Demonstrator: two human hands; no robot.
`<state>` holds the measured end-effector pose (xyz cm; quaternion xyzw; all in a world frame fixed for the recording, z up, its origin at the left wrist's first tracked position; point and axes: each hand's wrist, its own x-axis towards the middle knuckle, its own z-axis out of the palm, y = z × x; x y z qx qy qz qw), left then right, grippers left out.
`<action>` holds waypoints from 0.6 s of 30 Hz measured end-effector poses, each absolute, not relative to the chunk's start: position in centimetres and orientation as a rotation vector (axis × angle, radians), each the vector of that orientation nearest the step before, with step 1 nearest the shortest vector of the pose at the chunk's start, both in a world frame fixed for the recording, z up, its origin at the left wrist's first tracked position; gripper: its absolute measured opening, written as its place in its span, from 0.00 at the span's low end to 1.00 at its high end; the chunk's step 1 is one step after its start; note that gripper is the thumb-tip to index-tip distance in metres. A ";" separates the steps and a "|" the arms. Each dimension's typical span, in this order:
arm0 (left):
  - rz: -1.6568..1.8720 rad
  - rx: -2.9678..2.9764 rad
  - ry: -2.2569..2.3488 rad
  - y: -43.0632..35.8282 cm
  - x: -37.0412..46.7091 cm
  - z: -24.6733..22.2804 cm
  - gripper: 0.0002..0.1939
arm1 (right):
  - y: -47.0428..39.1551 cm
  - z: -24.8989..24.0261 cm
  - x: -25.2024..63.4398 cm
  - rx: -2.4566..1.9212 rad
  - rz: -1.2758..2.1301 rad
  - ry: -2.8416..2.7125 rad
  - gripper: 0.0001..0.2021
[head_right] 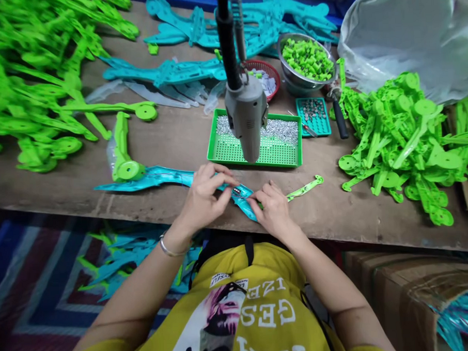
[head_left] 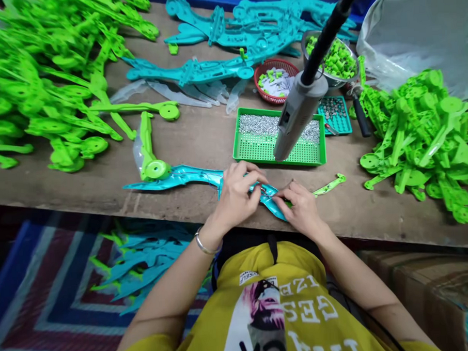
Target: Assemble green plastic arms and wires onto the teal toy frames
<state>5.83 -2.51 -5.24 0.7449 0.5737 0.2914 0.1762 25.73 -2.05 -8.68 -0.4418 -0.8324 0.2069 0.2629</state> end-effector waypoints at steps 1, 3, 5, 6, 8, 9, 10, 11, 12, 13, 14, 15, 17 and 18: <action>0.792 2.219 1.585 -2.9 6.0 -4.9 0.07 | -2.1 -8.7 25.7 -1.200 0.556 -2.252 0.09; 0.659 2.409 1.513 -3.5 6.3 -4.7 0.06 | -2.1 -8.8 25.7 -1.206 0.554 -2.249 0.10; 0.530 2.514 1.476 -3.5 6.6 -4.9 0.05 | -2.1 -8.7 25.7 -1.208 0.557 -2.240 0.10; 0.492 2.536 1.473 -3.4 6.6 -5.1 0.06 | -2.1 -8.7 25.7 -1.206 0.563 -2.235 0.10; 0.454 2.539 1.468 -2.9 6.5 -5.6 0.07 | -2.2 -8.6 25.8 -1.191 0.584 -2.227 0.08; 0.448 2.522 1.459 -2.7 6.3 -5.8 0.08 | -2.2 -8.6 25.9 -1.177 0.598 -2.223 0.07; 0.444 2.493 1.449 -2.4 6.2 -5.8 0.08 | -2.3 -8.5 26.0 -1.161 0.612 -2.220 0.06; 0.447 2.456 1.435 -2.3 6.1 -5.8 0.08 | -2.4 -8.5 26.1 -1.146 0.626 -2.218 0.07; 0.452 2.416 1.420 -2.1 6.0 -5.7 0.09 | -2.5 -8.4 26.2 -1.136 0.640 -2.217 0.08; 0.456 2.374 1.414 -2.0 5.9 -5.6 0.09 | -2.6 -8.4 26.3 -1.131 0.650 -2.218 0.08; 0.457 2.333 1.419 -2.0 5.9 -5.4 0.09 | -2.7 -8.4 26.4 -1.133 0.658 -2.222 0.08; 0.452 2.291 1.436 -1.9 5.9 -5.2 0.09 | -2.8 -8.4 26.5 -1.140 0.661 -2.229 0.09; 0.435 2.204 1.491 -1.8 6.1 -5.0 0.08 | -2.9 -8.4 26.5 -1.156 0.649 -2.252 0.10; 0.426 2.158 1.523 -1.8 6.3 -5.0 0.07 | -3.0 -8.4 26.6 -1.165 0.638 -2.269 0.11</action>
